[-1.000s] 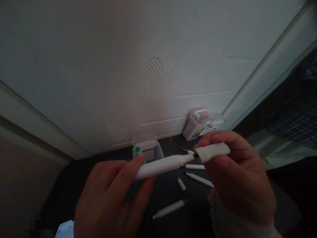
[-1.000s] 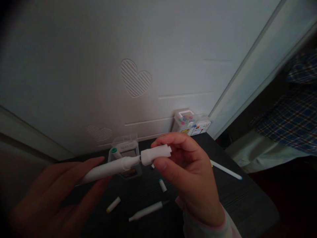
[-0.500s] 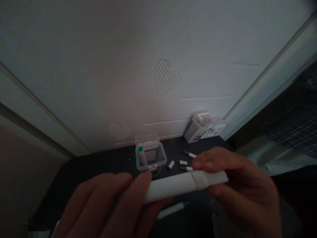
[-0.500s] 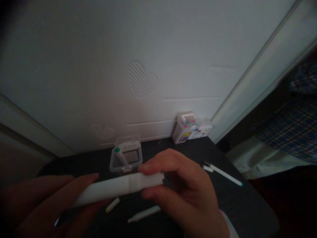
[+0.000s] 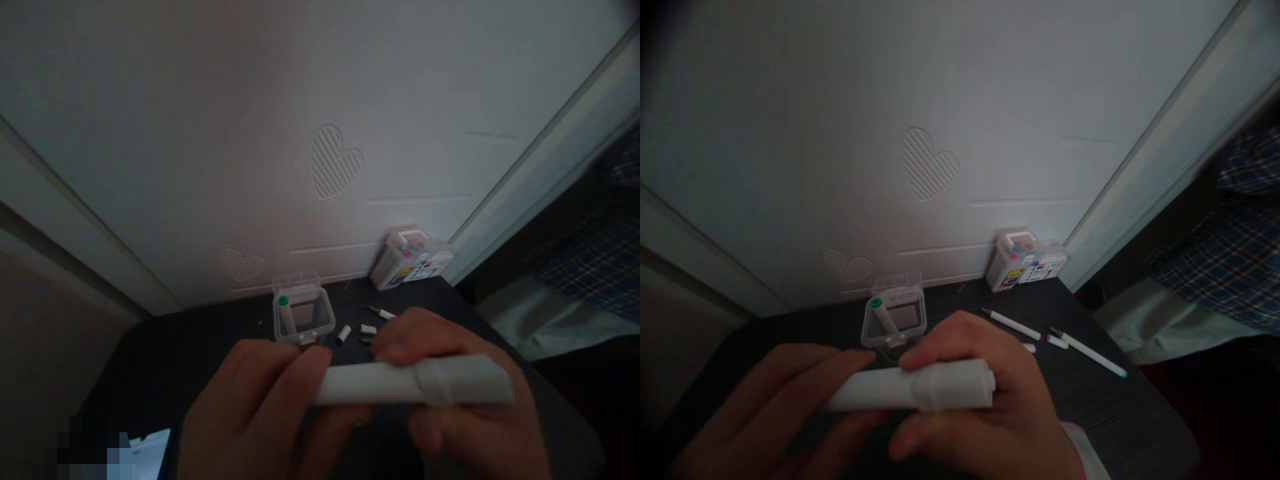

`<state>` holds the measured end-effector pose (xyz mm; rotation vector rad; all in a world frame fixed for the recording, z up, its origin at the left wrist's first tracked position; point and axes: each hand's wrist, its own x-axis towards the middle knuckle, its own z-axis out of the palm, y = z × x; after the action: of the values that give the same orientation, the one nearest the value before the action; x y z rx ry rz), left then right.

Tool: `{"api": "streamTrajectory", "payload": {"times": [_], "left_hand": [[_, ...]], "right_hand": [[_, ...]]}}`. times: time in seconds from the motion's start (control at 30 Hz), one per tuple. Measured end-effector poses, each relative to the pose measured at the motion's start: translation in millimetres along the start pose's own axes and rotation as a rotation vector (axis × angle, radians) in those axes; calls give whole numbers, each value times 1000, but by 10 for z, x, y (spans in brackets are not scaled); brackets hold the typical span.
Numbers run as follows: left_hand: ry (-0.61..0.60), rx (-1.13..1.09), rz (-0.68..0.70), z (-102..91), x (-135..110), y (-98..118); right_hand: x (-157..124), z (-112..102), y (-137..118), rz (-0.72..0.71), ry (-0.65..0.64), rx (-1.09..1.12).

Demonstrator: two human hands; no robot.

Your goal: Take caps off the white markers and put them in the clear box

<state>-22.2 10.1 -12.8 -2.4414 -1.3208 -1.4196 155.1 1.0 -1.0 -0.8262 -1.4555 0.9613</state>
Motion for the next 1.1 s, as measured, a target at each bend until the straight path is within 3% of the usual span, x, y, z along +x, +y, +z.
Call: {"api": "streamTrajectory", "payload": {"times": [0.2,0.47,0.73,0.97,1.1], "left_hand": [[-303,-346,-298,72,140,68],[-480,-914,-857,86,181,108],[-580,-1056,-902,129,160,95],[-771,-1409,-1038,187,119,116],[-793,-1539,-1062,242,72,129]], "right_hand": [[58,-29,121,78,93,137],[91,-29,120,83,36,204],[73,-49,124,59,123,195],[87,-88,139,126,154,274],[101,-93,150,151,194,316]]}}
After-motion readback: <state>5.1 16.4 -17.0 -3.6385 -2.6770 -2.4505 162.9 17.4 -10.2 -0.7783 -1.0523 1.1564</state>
